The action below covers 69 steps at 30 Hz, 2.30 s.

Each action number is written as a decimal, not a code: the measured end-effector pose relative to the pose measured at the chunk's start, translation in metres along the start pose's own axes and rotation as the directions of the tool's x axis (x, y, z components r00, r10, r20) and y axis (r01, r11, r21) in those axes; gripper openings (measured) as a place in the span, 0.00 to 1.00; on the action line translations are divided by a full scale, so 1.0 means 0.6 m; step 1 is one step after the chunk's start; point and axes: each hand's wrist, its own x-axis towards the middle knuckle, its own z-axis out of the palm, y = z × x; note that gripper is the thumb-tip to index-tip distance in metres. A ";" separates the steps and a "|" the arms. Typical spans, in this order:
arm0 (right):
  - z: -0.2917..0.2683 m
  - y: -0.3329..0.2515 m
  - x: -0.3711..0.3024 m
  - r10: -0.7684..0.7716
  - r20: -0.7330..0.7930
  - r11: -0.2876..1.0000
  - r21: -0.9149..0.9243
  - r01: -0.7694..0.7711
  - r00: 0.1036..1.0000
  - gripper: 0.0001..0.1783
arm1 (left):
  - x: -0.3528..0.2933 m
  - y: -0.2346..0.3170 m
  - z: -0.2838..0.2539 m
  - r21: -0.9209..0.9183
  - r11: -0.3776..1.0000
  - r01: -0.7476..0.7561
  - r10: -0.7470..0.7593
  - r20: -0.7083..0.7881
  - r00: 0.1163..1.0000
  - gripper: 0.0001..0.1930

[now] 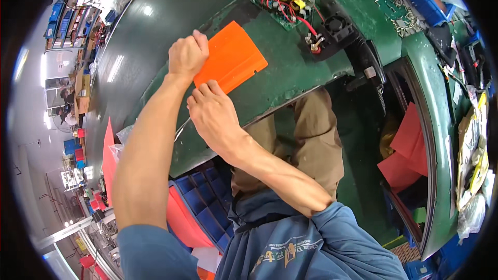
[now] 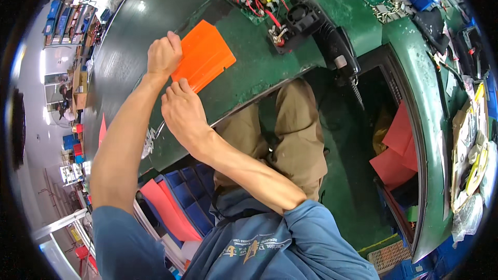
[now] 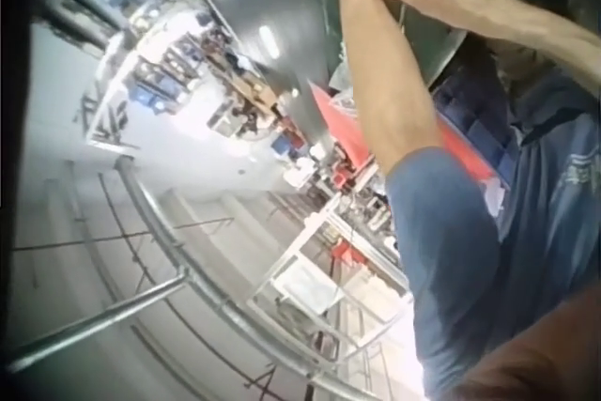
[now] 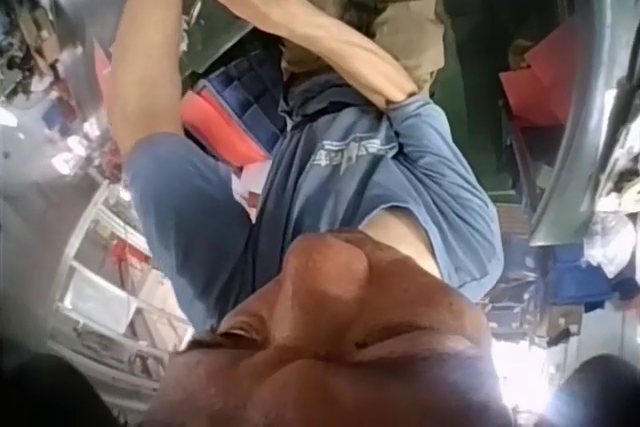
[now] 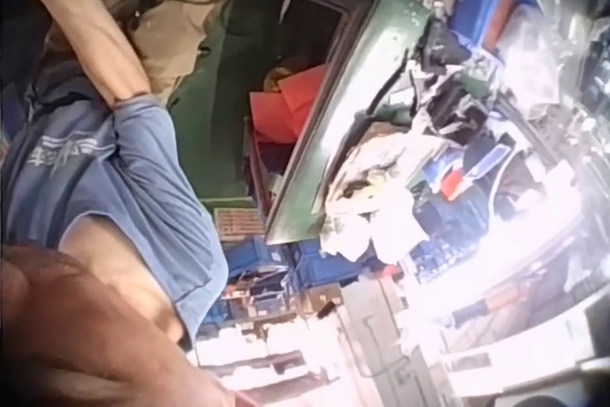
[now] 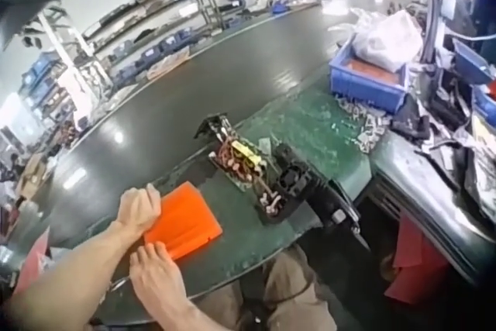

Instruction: Assemble electronic components by installing a printed circuit board into a plastic housing and securing it with screws.

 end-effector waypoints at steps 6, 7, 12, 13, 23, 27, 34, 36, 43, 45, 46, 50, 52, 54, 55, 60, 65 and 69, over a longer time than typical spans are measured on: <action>-0.024 0.025 -0.009 -0.024 -0.044 0.998 0.061 0.026 0.999 0.05 | 0.006 0.041 -0.014 -0.014 0.998 -0.063 0.062 -0.078 0.995 0.29; -0.036 0.025 -0.011 -0.044 -0.003 0.996 0.077 0.045 0.999 0.05 | -0.007 0.039 -0.005 0.028 0.998 -0.065 0.068 -0.137 0.988 0.29; -0.057 0.071 -0.020 -0.179 -0.081 0.981 0.066 0.184 0.981 0.09 | -0.034 0.060 0.001 0.002 1.000 -0.027 0.027 -0.158 0.987 0.29; -0.069 0.080 -0.020 -0.185 -0.090 0.977 0.094 0.193 0.979 0.10 | -0.035 0.059 -0.006 0.006 0.998 -0.058 0.058 -0.134 0.989 0.30; -0.120 0.162 -0.008 -0.230 -0.156 0.964 0.098 0.246 0.961 0.16 | 0.054 0.217 -0.023 -0.168 0.965 -0.202 0.209 0.021 0.978 0.36; -0.143 0.185 -0.009 -0.071 -0.093 0.997 0.023 0.074 0.993 0.14 | 0.076 0.235 -0.015 -0.099 0.991 -0.094 0.098 0.036 0.995 0.37; -0.115 0.153 -0.018 0.081 -0.098 0.993 -0.074 -0.088 0.992 0.06 | 0.083 0.250 -0.006 -0.020 0.995 -0.102 0.102 -0.007 0.995 0.33; -0.112 0.152 -0.021 0.087 -0.099 0.994 -0.059 -0.093 0.991 0.06 | 0.085 0.248 -0.002 -0.033 0.996 -0.083 0.084 0.024 0.996 0.33; -0.104 0.149 -0.021 0.091 -0.134 0.995 -0.029 -0.096 0.987 0.04 | 0.090 0.232 0.013 0.066 0.992 -0.109 0.112 -0.036 0.993 0.29; -0.109 0.151 -0.020 0.087 -0.135 0.996 -0.023 -0.091 0.987 0.04 | 0.092 0.225 0.015 0.075 0.990 -0.123 0.125 -0.030 0.992 0.29; -0.112 0.152 -0.017 0.088 -0.118 0.996 -0.024 -0.091 0.989 0.04 | 0.095 0.223 0.015 0.078 0.988 -0.135 0.138 -0.036 0.990 0.29; -0.133 0.152 -0.012 0.095 -0.125 0.995 -0.008 -0.096 0.988 0.06 | 0.105 0.238 -0.005 0.004 0.992 -0.124 0.124 0.008 0.992 0.31; -0.123 0.161 -0.007 0.051 -0.223 0.998 -0.030 -0.060 0.973 0.07 | 0.098 0.238 -0.002 0.031 0.990 -0.134 0.136 -0.056 0.989 0.29; -0.127 0.162 -0.016 0.017 -0.120 0.999 -0.043 -0.022 0.993 0.07 | 0.084 0.234 0.007 0.059 0.991 -0.119 0.123 -0.067 0.990 0.29; -0.119 0.173 -0.023 -0.006 -0.146 0.999 -0.033 0.002 0.989 0.06 | 0.082 0.242 0.011 0.082 0.988 -0.132 0.139 -0.082 0.987 0.29; -0.159 0.216 -0.021 -0.112 -0.139 0.989 0.082 0.124 0.984 0.07 | 0.066 0.261 -0.008 0.065 0.996 -0.062 0.069 -0.113 0.991 0.30; -0.179 0.232 -0.010 -0.094 -0.134 0.992 -0.096 0.081 0.987 0.14 | 0.074 0.253 -0.019 0.059 0.993 -0.107 0.107 -0.004 0.994 0.29; -0.159 0.221 -0.008 -0.118 -0.098 0.984 -0.148 0.103 0.988 0.13 | 0.085 0.253 -0.013 0.027 0.987 -0.160 0.160 0.011 0.987 0.28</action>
